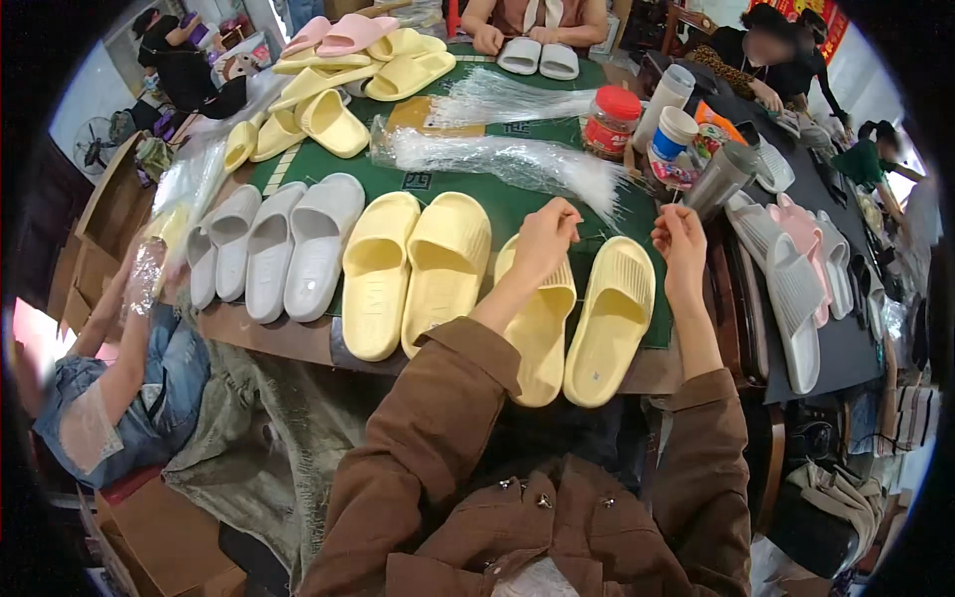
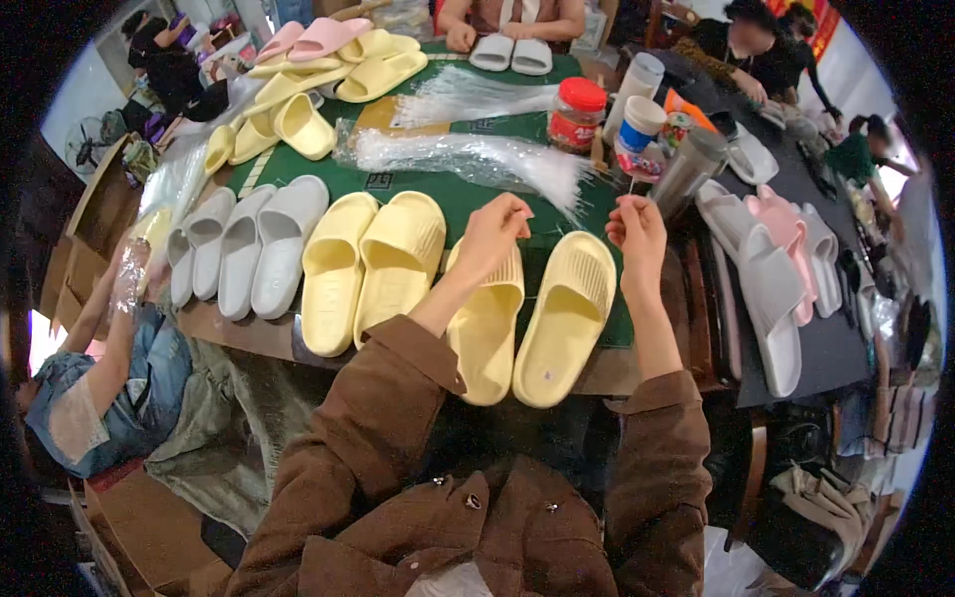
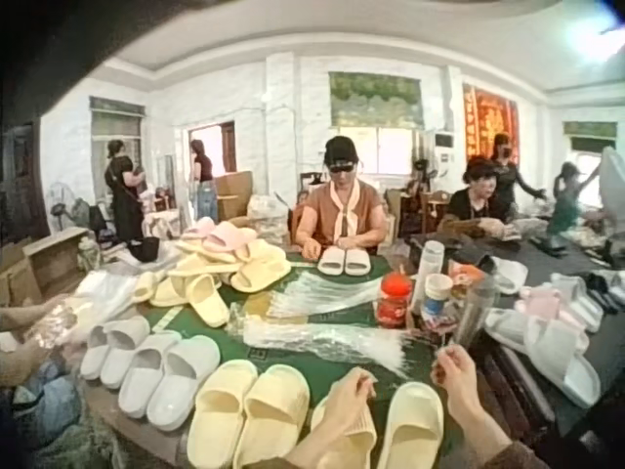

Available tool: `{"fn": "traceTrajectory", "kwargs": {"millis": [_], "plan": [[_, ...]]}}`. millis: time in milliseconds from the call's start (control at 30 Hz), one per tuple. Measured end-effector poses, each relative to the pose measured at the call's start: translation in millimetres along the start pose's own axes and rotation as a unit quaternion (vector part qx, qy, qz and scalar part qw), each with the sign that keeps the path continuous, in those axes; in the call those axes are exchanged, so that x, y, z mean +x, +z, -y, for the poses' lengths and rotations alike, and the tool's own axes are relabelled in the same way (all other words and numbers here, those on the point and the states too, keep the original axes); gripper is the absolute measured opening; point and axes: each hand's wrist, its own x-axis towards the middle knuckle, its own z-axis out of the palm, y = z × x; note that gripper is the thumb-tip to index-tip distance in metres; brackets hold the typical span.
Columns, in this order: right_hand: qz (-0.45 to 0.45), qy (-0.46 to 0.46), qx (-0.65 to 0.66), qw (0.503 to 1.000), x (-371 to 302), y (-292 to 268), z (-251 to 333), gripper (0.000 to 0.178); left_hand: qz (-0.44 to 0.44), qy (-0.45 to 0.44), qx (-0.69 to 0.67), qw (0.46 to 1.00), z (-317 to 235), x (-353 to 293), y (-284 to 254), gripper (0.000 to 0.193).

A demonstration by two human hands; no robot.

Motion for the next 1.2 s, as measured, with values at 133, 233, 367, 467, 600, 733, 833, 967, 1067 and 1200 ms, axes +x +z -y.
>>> {"fn": "traceTrajectory", "kwargs": {"millis": [133, 233, 367, 467, 600, 733, 833, 967, 1067, 1200], "plan": [[0.022, -0.005, -0.017, 1.0, 4, -9, 33, 0.016, -0.063, 0.121, 0.126, 0.983, -2, -3, 3, 0.013], [0.039, 0.007, -0.059, 0.997, 8, -28, 33, 0.018, -0.074, 0.236, 0.239, 0.939, -52, -23, -8, 0.019], [-0.014, -0.119, -0.003, 0.993, -5, -36, 51, 0.015, 0.096, 0.067, 0.343, 0.932, -97, -89, -36, 0.025], [-0.021, -0.208, -0.003, 0.978, -18, -36, 89, 0.014, 0.118, 0.108, 0.32, 0.934, -95, -134, -34, 0.033], [-0.078, -0.313, -0.036, 0.946, -50, -41, 142, 0.015, 0.119, 0.153, 0.366, 0.91, -63, -152, -11, 0.062], [-0.196, -0.456, -0.128, 0.859, -84, -82, 195, 0.012, 0.152, 0.134, 0.369, 0.907, -53, -140, 10, 0.063], [-0.238, -0.453, -0.101, 0.853, -102, -123, 221, 0.015, 0.184, 0.11, 0.382, 0.899, -49, -130, 22, 0.056], [-0.216, -0.312, -0.175, 0.908, -107, -186, 225, 0.015, 0.147, 0.135, 0.398, 0.895, -33, -112, 39, 0.054], [-0.179, -0.232, -0.411, 0.863, -82, -227, 183, 0.019, 0.123, 0.152, 0.421, 0.886, -18, -103, 49, 0.056], [-0.192, -0.072, -0.521, 0.829, -44, -259, 119, 0.048, 0.073, 0.183, 0.41, 0.891, -6, -103, 56, 0.059]]}}
